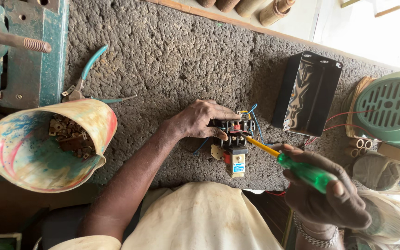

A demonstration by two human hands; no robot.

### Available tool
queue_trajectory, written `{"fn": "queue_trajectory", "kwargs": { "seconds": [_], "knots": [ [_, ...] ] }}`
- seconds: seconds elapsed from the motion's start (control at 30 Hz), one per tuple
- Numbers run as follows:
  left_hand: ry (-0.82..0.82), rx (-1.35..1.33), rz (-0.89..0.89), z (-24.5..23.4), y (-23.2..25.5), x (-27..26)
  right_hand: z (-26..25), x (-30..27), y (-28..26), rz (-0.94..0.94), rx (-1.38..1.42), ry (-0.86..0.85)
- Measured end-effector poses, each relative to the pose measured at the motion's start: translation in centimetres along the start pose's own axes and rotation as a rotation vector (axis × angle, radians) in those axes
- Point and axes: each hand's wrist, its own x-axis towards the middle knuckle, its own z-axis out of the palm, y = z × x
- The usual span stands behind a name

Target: The person uses a green-handled screwdriver to tighten screws on a small electrical component placed on a workbench. The person holds the component steady with one hand while turning the screwdriver with the other, working on multiple terminals.

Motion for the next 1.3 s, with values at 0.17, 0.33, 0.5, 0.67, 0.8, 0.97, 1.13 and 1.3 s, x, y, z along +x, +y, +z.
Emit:
{"fn": "queue_trajectory", "kwargs": {
  "seconds": [0.17,0.33,0.5,0.67,0.8,0.97,1.13,1.3],
  "knots": [
    [0.009,0.004,0.025,-0.4,0.5,-0.1,0.5,-2.8,0.2,0.147,0.206,0.255],
    [-0.006,-0.053,0.019,-0.9,0.8,-0.3,0.3,-5.7,0.3,0.277,0.388,0.323],
    [-0.035,-0.013,-0.010,-0.8,1.1,0.1,0.4,1.6,-3.1,0.309,0.227,0.166],
    [-0.003,-0.014,-0.008,-0.5,1.0,-0.2,-2.9,5.6,-6.2,1.020,1.058,0.040],
    [0.015,-0.024,-0.022,-0.3,1.0,-0.3,-2.3,-2.2,-2.3,0.622,0.361,0.207],
    [0.013,-0.028,-0.011,-0.3,0.9,-0.2,-3.5,-11.8,0.7,0.579,0.224,0.308],
    [0.008,-0.023,-0.012,-0.4,1.0,-0.2,-1.0,-5.3,-1.7,0.581,0.178,0.307],
    [0.013,-0.017,-0.023,-0.5,1.1,-0.2,-0.9,1.0,-4.5,1.046,0.935,0.339]
  ]
}}
